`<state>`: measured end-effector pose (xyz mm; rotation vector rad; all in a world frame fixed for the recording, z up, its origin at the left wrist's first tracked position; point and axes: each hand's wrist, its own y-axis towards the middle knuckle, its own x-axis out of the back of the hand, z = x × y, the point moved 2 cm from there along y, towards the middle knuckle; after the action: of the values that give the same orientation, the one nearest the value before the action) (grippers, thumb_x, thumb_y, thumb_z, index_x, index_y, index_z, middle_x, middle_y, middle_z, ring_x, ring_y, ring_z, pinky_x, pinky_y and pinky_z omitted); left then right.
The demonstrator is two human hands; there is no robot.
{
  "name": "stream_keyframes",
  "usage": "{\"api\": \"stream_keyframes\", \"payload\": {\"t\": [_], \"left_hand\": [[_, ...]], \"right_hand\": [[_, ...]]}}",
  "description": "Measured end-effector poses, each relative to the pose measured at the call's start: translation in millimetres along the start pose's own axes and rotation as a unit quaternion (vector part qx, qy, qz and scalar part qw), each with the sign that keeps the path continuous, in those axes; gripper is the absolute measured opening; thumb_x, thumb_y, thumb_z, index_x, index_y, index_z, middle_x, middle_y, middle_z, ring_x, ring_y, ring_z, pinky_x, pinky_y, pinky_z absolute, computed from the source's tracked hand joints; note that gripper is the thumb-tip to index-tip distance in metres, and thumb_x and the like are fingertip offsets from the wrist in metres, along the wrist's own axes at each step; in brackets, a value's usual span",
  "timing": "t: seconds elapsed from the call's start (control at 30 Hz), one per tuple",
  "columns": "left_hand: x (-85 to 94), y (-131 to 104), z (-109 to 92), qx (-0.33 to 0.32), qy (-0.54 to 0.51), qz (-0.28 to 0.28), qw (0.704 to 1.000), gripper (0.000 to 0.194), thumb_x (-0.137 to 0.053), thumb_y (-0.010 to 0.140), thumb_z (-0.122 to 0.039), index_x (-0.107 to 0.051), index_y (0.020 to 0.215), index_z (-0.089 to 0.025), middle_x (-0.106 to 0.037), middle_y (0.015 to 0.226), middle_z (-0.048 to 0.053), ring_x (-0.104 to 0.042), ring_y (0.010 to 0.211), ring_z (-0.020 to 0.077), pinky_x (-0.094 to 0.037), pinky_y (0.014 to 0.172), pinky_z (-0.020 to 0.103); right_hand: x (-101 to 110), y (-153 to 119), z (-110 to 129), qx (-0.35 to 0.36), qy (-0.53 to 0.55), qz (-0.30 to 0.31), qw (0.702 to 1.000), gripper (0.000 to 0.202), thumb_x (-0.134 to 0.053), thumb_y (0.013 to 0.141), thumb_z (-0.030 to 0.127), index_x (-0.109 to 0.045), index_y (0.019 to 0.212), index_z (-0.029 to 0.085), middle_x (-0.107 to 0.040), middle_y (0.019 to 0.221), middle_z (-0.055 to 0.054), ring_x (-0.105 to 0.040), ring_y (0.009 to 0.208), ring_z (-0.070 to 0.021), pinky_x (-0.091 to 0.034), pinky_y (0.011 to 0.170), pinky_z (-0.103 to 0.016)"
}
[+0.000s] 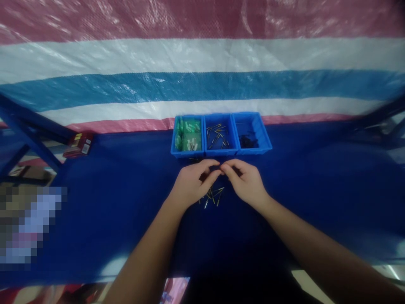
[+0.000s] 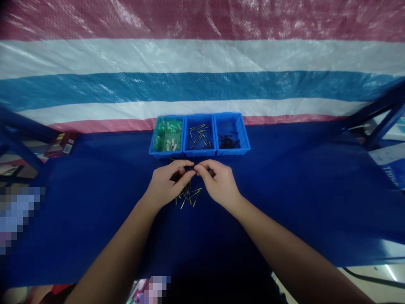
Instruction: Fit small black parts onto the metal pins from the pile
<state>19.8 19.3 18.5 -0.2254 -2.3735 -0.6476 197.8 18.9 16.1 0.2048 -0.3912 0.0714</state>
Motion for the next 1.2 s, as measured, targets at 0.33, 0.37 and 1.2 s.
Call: {"api": "stream_keyframes", "payload": {"t": [0.33,0.37,1.2], "left_hand": [[-1.4,-0.3,3.0,0.004,0.044,0.020,0.999,0.017,-0.051,0.100,-0.031,-0.063,0.101,-0.019,-0.066,0.073,-0.002,-0.063,0.063,0.0111,-0.044,0.062,0.023],[-1.0,-0.1,3.2,-0.002,0.047,0.020,0.999,0.018,-0.050,0.101,-0.031,-0.063,0.100,-0.019,-0.066,0.072,-0.002,-0.063,0.063,0.0112,-0.044,0.062,0.023],[-1.8,-0.2,1.0,0.007,0.016,0.012,1.000,0.014,-0.056,0.098,-0.030,-0.064,0.106,-0.021,-0.068,0.073,-0.004,-0.065,0.064,0.0105,-0.047,0.064,0.022]], "right_hand": [[-3.0,-1.8,0.6,0.028,0.033,-0.010,0.999,0.013,-0.068,0.090,0.027,-0.073,0.101,0.021,-0.075,0.092,-0.004,-0.070,0.080,-0.0163,-0.055,0.070,-0.029],[-3.1,-2.0,0.8,0.035,0.031,-0.012,0.999,0.013,-0.068,0.090,0.026,-0.073,0.101,0.021,-0.075,0.092,-0.004,-0.070,0.080,-0.0162,-0.056,0.071,-0.029],[3.0,0.5,3.0,0.026,-0.020,0.008,0.999,0.025,-0.062,0.095,0.038,-0.071,0.079,0.021,-0.073,0.076,-0.002,-0.067,0.069,-0.0160,-0.051,0.065,-0.029]]}}
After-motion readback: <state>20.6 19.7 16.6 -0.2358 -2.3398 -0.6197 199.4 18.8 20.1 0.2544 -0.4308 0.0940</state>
